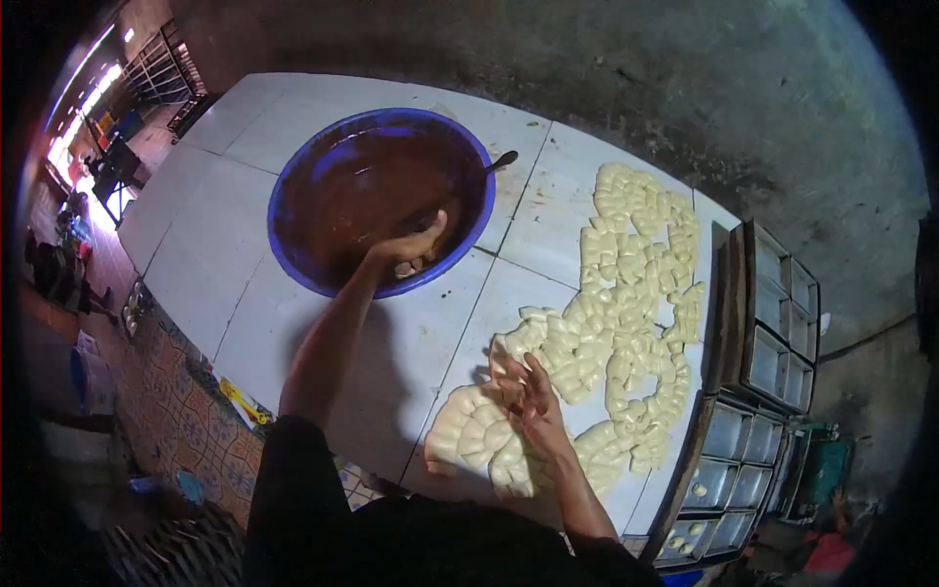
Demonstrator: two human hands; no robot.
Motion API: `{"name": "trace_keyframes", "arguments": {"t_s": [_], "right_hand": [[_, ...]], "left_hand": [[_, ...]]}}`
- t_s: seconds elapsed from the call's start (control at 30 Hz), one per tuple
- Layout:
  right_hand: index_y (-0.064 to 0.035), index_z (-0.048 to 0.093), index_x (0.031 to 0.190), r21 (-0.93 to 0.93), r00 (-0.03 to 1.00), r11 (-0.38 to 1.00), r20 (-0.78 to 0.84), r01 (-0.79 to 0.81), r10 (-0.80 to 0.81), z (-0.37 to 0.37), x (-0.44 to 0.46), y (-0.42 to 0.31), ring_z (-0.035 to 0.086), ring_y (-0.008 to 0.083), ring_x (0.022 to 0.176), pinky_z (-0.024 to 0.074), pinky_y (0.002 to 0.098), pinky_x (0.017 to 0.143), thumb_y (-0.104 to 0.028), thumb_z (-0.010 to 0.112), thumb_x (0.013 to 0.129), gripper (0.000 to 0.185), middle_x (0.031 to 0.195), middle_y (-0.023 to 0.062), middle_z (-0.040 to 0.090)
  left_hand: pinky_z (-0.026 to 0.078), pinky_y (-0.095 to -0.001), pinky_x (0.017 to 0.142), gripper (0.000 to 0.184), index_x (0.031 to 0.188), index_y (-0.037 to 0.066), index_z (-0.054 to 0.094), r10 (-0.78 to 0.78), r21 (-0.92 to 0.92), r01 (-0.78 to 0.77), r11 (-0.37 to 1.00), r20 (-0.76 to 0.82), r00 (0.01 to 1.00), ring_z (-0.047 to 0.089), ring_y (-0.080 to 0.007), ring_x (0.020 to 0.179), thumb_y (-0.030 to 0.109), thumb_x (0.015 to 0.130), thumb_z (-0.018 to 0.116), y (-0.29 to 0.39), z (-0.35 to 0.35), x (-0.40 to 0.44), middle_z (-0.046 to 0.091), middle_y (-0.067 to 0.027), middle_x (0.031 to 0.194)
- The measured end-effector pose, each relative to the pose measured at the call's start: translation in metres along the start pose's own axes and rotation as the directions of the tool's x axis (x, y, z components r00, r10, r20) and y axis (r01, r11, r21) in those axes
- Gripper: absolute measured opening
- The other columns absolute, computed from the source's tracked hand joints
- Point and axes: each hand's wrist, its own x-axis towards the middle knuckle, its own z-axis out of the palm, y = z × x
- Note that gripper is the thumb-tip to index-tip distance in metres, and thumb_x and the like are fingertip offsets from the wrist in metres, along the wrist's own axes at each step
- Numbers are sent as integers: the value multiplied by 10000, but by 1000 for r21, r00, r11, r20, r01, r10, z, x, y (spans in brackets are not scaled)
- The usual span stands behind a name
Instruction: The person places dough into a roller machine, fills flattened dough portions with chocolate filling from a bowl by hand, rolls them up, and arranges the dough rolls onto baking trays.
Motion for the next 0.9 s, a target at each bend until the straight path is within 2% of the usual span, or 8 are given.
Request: {"name": "trace_keyframes", "arguments": {"t_s": [0.23,0.3,0.4,0.5,0.57,0.67,0.73,0.9], "right_hand": [[-91,97,1506,-2,998,1000,-62,-26,26,-11,0,15,496,234,1181,471,316,889,-332,649,891,861,1381,150,428],[-58,154,1488,273,992,957,-52,-95,114,-6,7,20,526,219,1119,475,305,879,-313,610,916,775,1326,150,474],[37,499,1211,607,952,773,-80,-188,294,3,7,22,587,180,965,508,299,796,-192,518,970,333,1150,143,566],[65,608,1074,510,921,855,-280,-95,269,-3,-13,17,571,150,866,501,258,636,-84,548,945,207,1084,101,554],[52,593,1143,-78,917,997,-397,21,-50,22,-32,-12,558,147,875,488,258,674,-83,588,910,269,1092,93,541],[-2,615,1170,-776,872,606,-167,172,-460,19,-64,-20,532,186,993,451,295,818,-33,633,819,353,1109,110,526],[-24,642,1120,-854,870,434,43,287,-490,0,-81,-26,557,216,970,460,295,793,-11,620,818,303,1093,108,542],[6,660,985,-503,863,794,-165,342,-477,-15,-116,-53,567,198,1004,460,302,835,-24,643,829,159,1110,104,575]], "left_hand": [[468,-408,771,932,837,46,698,255,315,-93,945,-526,811,651,-256,843,784,856,130,56,36,-123,687,-149,853],[449,-444,889,1011,1029,-29,663,223,-431,-350,832,-318,921,636,-327,990,809,832,134,49,57,-160,674,-211,1010],[416,-421,979,1126,1289,-143,432,307,-907,-6,420,136,942,612,-321,1019,830,808,136,59,114,-210,586,-272,1181],[394,-410,995,714,1327,-71,437,74,-944,-62,323,-40,996,543,-256,1129,529,949,359,58,171,-243,540,-177,1256],[408,-377,978,522,1334,-44,445,74,-929,-118,351,-98,992,539,-207,1118,316,957,461,51,194,-260,549,-123,1223],[471,-324,903,451,1330,-70,441,234,-807,-234,543,-122,964,562,-160,1057,24,900,542,56,213,-287,552,-97,1172],[502,-313,874,462,1317,-85,449,402,-521,-447,727,-205,892,586,-171,1018,-41,871,561,56,224,-302,553,-106,1144],[513,-238,820,162,1013,-80,624,455,-669,-472,574,-218,863,612,-157,915,43,910,600,57,257,-315,565,-78,1033]]}}
